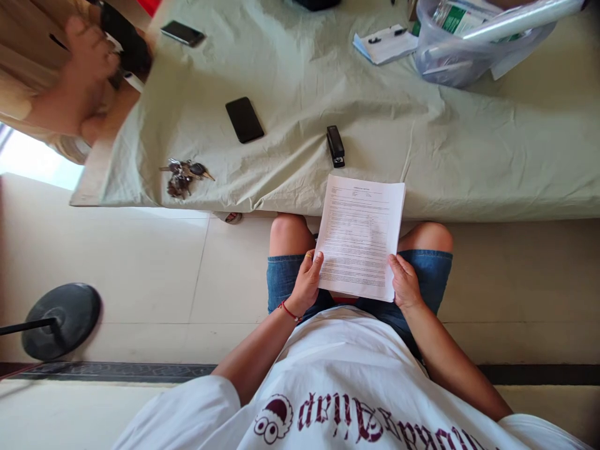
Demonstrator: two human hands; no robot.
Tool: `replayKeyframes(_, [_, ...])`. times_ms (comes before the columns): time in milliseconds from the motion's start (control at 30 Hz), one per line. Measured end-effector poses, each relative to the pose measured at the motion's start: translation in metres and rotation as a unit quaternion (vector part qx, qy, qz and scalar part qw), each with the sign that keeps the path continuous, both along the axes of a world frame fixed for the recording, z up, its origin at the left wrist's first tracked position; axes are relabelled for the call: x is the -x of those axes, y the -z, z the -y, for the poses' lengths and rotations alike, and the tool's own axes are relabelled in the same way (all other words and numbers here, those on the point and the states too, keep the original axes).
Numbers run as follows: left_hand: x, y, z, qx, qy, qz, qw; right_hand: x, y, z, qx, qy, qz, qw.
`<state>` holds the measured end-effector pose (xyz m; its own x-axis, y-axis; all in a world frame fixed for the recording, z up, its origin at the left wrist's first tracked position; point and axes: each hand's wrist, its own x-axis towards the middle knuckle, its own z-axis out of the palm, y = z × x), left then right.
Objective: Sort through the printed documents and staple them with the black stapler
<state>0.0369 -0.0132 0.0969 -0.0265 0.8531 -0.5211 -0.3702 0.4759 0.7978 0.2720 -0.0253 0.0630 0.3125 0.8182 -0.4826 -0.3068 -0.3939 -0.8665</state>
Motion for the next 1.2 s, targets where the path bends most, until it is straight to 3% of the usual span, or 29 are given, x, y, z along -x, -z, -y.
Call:
replayKeyframes(133, [0.004, 0.001, -0.003, 0.010, 0.036, 0.011, 0.999, -0.001, 0.005, 0.001, 0.013, 0.012, -0.027, 0.999])
replayKeyframes(400, [0.010, 0.001, -0.002, -0.065, 0.088, -0.102, 0.989, -0.005, 0.008, -0.023, -0.053, 0.024, -0.033, 0.998])
replayKeyframes(600, [0.009, 0.002, 0.006, -0.025, 0.091, -0.008, 0.995, -0.014, 0.010, -0.029, -0.063, 0.012, 0.004, 0.998])
replayKeyframes(867, [0.024, 0.011, -0.003, 0.051, 0.170, 0.122, 0.977, -0.018, -0.006, -0.020, -0.093, -0.025, 0.014, 0.995])
replayKeyframes(1067, [0.011, 0.024, -0.003, 0.080, 0.165, 0.092, 0.979, -0.014, -0.017, -0.017, -0.096, -0.036, 0.010, 0.995])
replayKeyframes(1200, [0.015, 0.022, 0.002, 0.070, 0.179, 0.137, 0.972, -0.018, -0.021, -0.016, -0.081, -0.037, -0.026, 0.996])
